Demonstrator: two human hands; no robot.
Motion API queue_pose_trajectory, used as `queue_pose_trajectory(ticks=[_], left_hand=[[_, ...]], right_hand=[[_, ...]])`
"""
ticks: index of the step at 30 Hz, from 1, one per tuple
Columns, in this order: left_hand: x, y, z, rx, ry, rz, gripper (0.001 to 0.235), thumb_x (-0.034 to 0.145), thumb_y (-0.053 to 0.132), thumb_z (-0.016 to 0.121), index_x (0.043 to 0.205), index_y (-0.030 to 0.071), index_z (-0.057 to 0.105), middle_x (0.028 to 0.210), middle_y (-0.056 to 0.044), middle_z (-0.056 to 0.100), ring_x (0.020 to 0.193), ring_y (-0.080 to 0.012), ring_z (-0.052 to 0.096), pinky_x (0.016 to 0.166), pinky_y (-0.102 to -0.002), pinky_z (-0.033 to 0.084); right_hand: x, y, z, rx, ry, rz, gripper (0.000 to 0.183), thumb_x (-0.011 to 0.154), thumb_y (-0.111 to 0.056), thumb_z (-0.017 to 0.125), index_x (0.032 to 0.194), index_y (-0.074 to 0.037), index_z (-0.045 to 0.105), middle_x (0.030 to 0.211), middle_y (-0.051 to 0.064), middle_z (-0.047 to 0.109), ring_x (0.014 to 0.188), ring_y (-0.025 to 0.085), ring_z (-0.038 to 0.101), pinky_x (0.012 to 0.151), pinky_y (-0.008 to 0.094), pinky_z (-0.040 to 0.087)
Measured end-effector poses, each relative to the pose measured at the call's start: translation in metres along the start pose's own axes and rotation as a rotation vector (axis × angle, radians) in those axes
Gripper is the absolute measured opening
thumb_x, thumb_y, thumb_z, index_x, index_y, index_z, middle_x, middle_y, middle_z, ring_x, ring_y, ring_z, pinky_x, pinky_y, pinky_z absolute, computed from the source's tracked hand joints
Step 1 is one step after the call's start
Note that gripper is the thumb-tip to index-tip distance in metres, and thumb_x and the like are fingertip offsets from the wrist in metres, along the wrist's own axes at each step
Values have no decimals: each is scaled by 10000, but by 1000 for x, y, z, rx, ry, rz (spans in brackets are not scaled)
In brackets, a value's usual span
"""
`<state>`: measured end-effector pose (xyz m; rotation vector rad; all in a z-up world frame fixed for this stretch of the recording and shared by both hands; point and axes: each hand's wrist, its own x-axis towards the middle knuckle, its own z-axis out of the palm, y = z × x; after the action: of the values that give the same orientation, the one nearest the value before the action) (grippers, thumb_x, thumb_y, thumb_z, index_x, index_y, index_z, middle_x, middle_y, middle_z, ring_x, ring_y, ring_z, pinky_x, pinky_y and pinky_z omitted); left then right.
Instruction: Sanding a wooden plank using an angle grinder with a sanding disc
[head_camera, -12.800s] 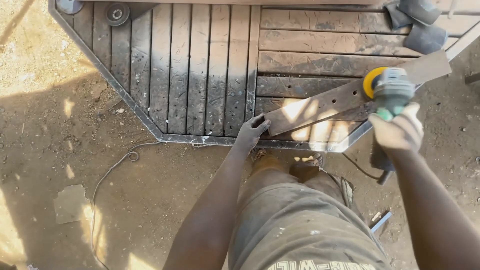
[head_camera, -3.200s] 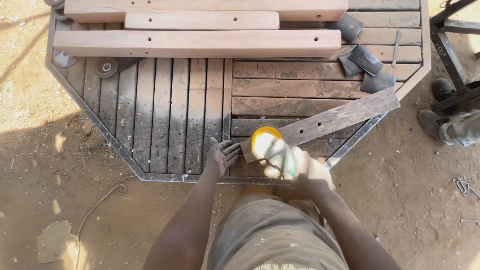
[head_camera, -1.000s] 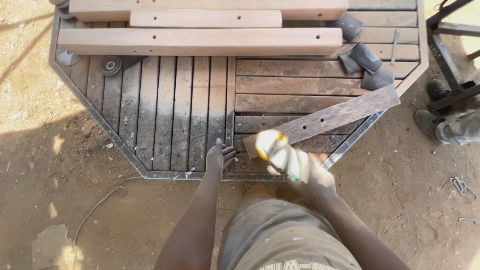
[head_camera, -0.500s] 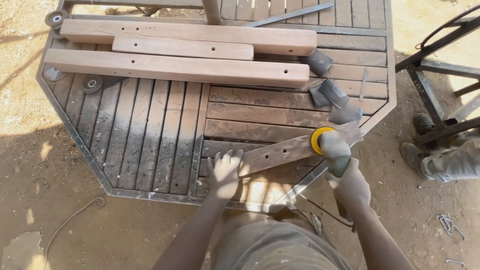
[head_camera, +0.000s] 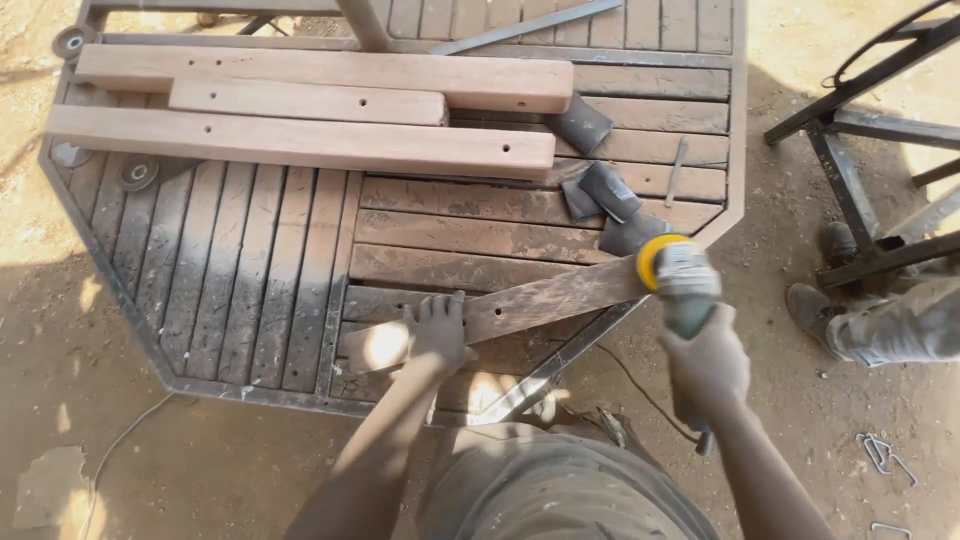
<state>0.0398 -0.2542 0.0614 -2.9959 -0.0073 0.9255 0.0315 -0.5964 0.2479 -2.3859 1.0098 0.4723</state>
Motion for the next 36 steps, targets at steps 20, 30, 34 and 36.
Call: queue_pose_trajectory(ticks=[20, 30, 34, 36], left_hand=[[-2, 60, -33, 65, 244, -55, 326, 915, 166, 590, 1229, 151, 503, 1188, -143, 537, 1150, -389, 543, 966, -672, 388], [9, 52, -21, 93, 139, -40, 483, 870, 197, 637, 1313, 149, 451, 1275, -170, 523, 1225, -414, 514, 991, -669, 386], [1, 58, -34, 94, 157, -35, 417, 871, 192, 623, 1261, 156, 479, 1214, -144, 538, 1185, -392, 534, 971, -647, 392], [-3, 58, -37, 90, 150, -41, 383, 871, 188, 615, 1230, 157, 485, 1196, -139, 540, 1172, -385, 537, 969, -641, 390]], right_hand=[[61, 35, -2, 83, -22, 17, 702, 875, -365, 757, 1413, -114, 381, 1234, 319, 645, 1145, 553, 632, 950, 674, 489], [-7, 14, 41, -323, -339, -365, 771, 798, -459, 681, 1470, -243, 371, 1358, 108, 610, 1144, 436, 685, 1012, 587, 546], [7, 40, 46, -287, -285, -293, 744, 813, -435, 672, 1467, -262, 361, 1322, 92, 624, 1163, 395, 679, 1016, 565, 549], [13, 44, 34, -199, -265, -200, 749, 817, -398, 692, 1476, -227, 379, 1318, 145, 644, 1167, 423, 681, 1020, 590, 537]])
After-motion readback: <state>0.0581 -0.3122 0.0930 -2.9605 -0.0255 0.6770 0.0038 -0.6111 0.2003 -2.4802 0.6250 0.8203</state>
